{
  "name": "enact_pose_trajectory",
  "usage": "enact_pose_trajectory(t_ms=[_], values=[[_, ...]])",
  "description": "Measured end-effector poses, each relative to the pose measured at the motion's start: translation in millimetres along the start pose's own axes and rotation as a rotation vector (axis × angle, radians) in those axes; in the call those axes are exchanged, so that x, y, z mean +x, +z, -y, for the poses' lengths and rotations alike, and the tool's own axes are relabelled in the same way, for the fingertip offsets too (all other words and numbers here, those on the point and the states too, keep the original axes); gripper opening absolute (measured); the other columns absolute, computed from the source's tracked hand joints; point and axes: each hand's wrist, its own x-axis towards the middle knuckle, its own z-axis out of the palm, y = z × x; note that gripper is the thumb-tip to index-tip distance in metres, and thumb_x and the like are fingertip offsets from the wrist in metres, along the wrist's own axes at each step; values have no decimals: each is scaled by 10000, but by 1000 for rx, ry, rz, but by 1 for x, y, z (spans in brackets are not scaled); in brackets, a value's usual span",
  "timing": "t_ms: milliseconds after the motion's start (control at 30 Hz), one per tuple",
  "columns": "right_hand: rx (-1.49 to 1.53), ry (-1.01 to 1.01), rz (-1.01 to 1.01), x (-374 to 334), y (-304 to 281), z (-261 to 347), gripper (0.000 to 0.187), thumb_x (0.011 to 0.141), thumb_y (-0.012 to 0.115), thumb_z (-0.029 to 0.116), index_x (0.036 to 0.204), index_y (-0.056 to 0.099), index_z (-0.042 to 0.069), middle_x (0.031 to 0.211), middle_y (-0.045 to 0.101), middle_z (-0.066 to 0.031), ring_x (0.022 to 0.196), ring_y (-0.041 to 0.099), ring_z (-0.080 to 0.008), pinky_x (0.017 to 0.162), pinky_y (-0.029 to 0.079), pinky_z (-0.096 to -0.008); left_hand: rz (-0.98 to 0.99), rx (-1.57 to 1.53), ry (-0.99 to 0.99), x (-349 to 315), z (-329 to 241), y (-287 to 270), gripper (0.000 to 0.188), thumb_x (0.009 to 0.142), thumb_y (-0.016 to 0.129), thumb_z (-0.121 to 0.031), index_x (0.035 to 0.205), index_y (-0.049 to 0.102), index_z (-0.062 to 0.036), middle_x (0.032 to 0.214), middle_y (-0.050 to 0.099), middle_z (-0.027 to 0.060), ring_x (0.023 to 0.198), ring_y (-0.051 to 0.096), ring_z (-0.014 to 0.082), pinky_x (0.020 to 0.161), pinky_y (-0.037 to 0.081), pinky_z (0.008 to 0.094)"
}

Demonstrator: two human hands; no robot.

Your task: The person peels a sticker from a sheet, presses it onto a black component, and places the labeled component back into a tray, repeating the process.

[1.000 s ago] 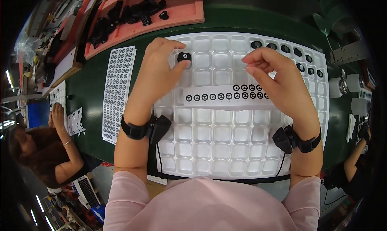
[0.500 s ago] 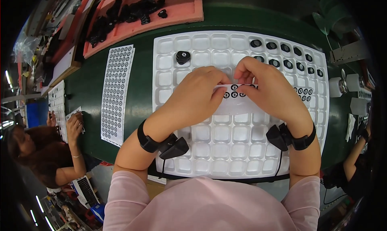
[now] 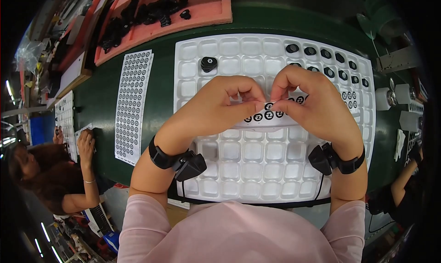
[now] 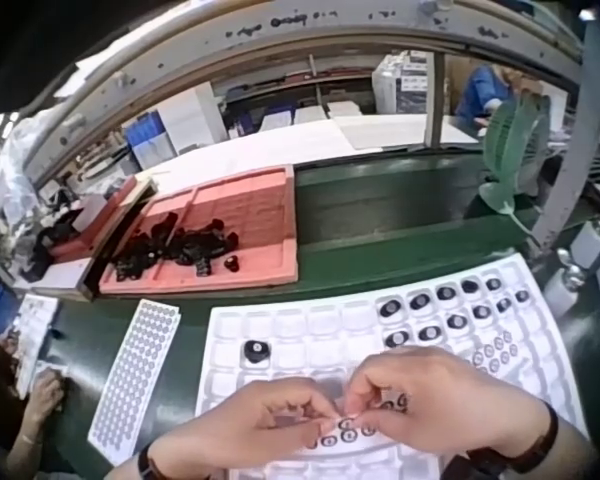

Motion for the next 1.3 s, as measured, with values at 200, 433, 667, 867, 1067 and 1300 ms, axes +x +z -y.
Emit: enact_pose_trajectory(t_ms=[200,433,667,867,1067,1300], values=[[-62,34,-4,-2,2,1,156,719,719,-40,827,612,-8,783,631,-72,730,605,-170,697,493,-293,-7,47,-12,1,2,3,64,850,640,-60,864,626,1,796,604,30,739,537,92,672,445,250],[-227,-9,-13,-3,6,-2,126,730,692,-44,834,627,-11,782,640,-97,739,634,-186,695,505,-298,-47,137,58,1,9,6,66,846,625,-54,863,617,9,820,610,67,760,557,134,678,460,269],[-119,80,80,-1,2,-7,98,758,671,-41,828,611,-6,806,648,-78,753,628,-174,697,495,-292,-61,200,18,2,17,8,92,843,631,-77,882,629,7,861,637,123,807,616,222,702,487,328],[-195,58,-191,6,-27,-38,206,769,666,-59,950,598,13,893,653,-57,834,617,-169,758,480,-283,-127,586,102,5,19,13,92,840,640,-108,850,633,-17,839,621,133,803,602,316,732,463,403],[-370,129,-244,10,-23,-63,329,768,651,-94,1060,574,37,973,641,-58,917,602,-184,818,476,-293,-220,756,202,7,24,19,92,838,649,-125,831,629,-36,810,596,107,805,575,315,746,437,422],[-399,110,-243,13,-20,-64,357,760,650,-106,1072,556,39,991,620,-74,903,596,-201,827,479,-296,-259,803,248,3,24,19,118,814,669,-125,882,642,-32,818,586,99,850,574,315,784,453,408]])
